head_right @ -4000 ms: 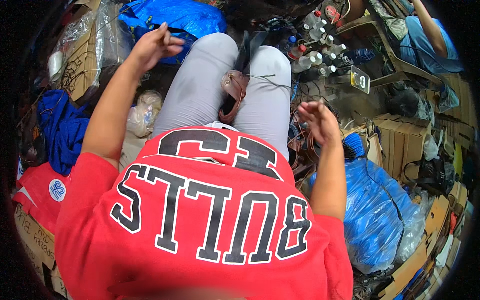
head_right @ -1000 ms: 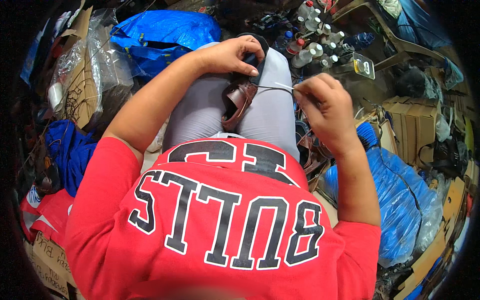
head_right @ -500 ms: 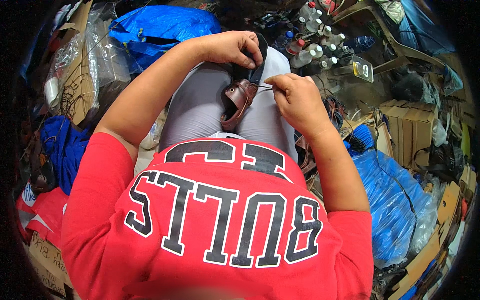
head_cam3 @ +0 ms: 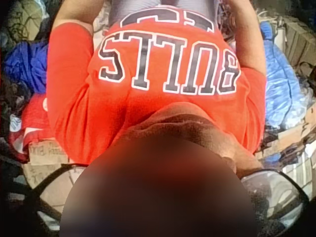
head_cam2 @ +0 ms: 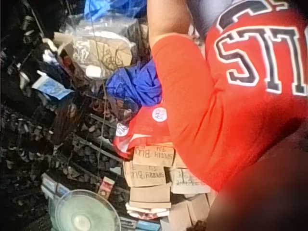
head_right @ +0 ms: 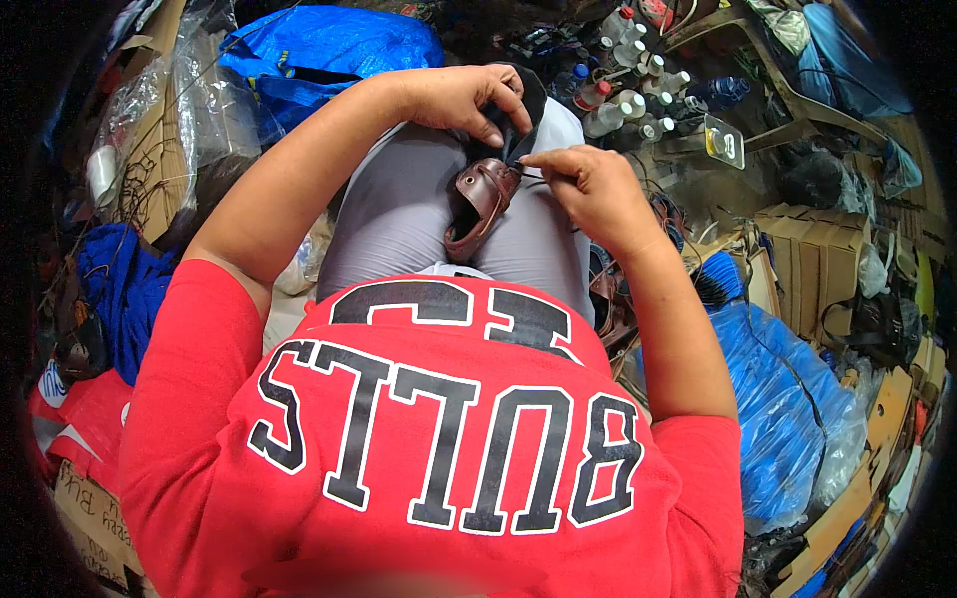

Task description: Stitching or lacing the upper portion of leather boat shoes.

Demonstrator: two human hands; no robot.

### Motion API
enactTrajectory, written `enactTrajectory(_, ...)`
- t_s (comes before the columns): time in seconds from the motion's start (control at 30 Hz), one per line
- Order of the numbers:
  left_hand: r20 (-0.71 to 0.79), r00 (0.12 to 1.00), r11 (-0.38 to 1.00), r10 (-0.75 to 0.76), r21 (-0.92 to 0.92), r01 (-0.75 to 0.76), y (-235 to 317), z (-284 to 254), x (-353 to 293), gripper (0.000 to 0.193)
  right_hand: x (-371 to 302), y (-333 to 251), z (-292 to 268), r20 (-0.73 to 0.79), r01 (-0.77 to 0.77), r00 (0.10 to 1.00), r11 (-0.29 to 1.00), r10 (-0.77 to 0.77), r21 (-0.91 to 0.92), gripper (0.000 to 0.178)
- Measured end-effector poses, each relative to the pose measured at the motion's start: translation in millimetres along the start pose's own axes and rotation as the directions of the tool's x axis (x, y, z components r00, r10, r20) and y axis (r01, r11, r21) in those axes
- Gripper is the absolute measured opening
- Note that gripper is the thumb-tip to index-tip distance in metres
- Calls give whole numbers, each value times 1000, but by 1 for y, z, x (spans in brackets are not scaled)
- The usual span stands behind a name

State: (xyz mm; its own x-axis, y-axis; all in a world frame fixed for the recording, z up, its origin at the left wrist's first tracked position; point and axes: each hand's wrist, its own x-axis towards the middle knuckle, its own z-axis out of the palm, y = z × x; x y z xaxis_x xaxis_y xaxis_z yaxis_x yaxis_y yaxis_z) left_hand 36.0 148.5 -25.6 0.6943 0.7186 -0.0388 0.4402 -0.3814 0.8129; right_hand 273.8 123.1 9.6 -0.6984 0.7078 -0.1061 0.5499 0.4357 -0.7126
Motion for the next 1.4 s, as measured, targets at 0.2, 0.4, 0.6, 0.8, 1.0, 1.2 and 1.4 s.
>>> enactTrajectory(0.2,-61,998,999,0,33,2,1,6,-3,39,5,-4,-4,77,-22,997,999,23,-23,27)
enactTrajectory(0.4,-83,996,999,24,27,-22,6,8,-7,37,5,21,1,112,-90,992,969,65,231,35)
enactTrajectory(0.6,-115,993,999,-21,30,25,9,11,-14,36,7,21,12,76,-63,996,960,43,272,31)
enactTrajectory(0.8,-436,900,980,-14,172,98,19,26,-38,46,8,4,24,-153,92,984,996,-88,20,22)
enactTrajectory(1.0,-522,851,933,-58,275,233,22,39,-90,20,-4,0,24,-165,81,983,997,-82,-8,23)
enactTrajectory(1.2,-752,638,920,-166,115,375,13,8,-96,16,-18,-4,33,-214,141,955,948,-207,-287,29)
enactTrajectory(1.4,-887,384,754,-258,64,654,-20,-51,-157,11,-26,-12,39,-207,149,945,897,-253,-416,35)
